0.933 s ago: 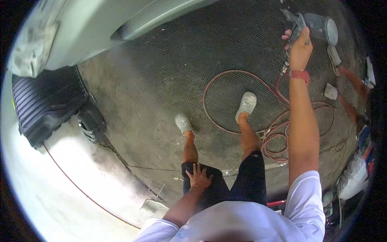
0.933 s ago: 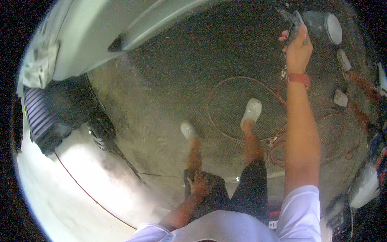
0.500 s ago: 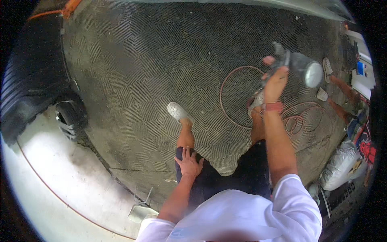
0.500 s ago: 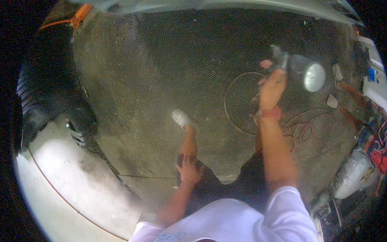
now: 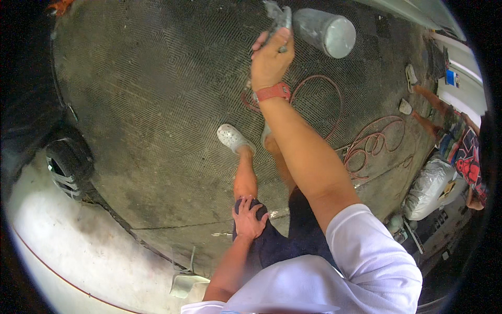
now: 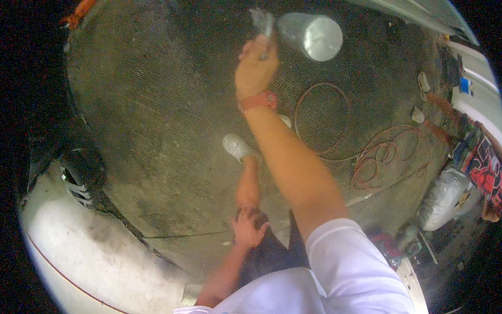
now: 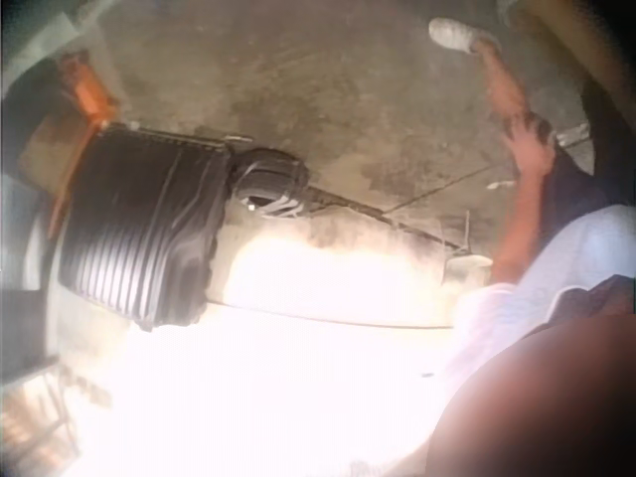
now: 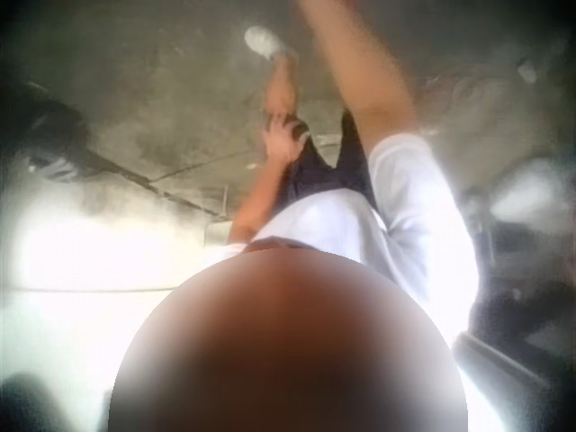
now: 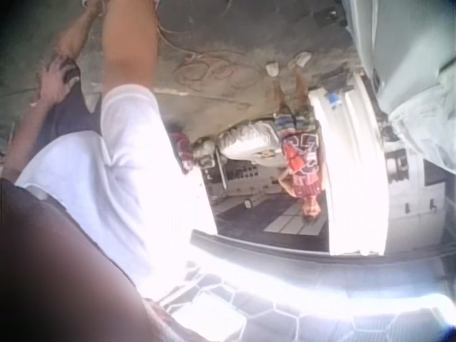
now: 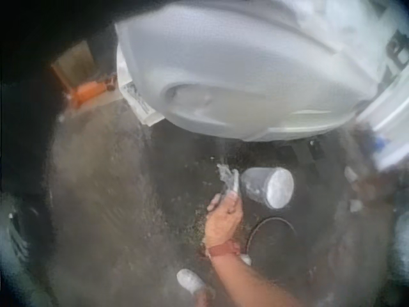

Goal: The person uses a spray gun to apply paint to a car bumper that is masked with newspaper. They move around the bumper, spraying different sections in steady passes while holding the spray gun in one hand and occasionally adjusting position with the other.

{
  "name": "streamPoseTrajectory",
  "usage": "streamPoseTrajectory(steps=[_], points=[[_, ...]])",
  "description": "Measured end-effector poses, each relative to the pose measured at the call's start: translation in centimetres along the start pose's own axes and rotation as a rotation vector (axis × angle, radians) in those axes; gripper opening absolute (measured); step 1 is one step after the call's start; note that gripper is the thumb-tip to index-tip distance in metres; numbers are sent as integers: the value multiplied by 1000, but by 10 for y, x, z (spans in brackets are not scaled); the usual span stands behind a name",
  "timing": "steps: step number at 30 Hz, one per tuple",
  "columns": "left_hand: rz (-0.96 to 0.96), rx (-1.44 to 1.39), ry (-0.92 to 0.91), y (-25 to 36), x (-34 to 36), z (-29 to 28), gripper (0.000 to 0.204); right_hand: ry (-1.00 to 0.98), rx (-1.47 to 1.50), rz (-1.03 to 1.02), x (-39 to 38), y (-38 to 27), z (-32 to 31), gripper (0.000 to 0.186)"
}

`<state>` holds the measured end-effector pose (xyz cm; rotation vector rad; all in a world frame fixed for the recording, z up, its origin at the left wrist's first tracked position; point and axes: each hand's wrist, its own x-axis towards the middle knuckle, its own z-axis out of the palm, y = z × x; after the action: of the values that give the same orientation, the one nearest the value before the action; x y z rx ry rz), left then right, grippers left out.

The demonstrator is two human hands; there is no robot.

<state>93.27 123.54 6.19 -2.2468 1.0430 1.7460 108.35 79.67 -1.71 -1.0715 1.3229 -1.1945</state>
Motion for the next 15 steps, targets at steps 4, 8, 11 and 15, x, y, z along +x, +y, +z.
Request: streamPoseTrajectory(steps=[4, 8, 11, 15], points=[[32, -70, 31, -1, 9, 14, 53, -160, 15, -122, -3, 21, 22, 61], [52, -94, 84, 0, 15, 12, 55, -169, -148, -153, 18, 63, 5, 57], [-6, -85, 42, 7, 18, -9, 55, -135, -355, -328, 39, 94, -22, 65], [-32, -56, 101, 10, 23, -43, 52, -68, -447, -662, 79, 137, -38, 73]])
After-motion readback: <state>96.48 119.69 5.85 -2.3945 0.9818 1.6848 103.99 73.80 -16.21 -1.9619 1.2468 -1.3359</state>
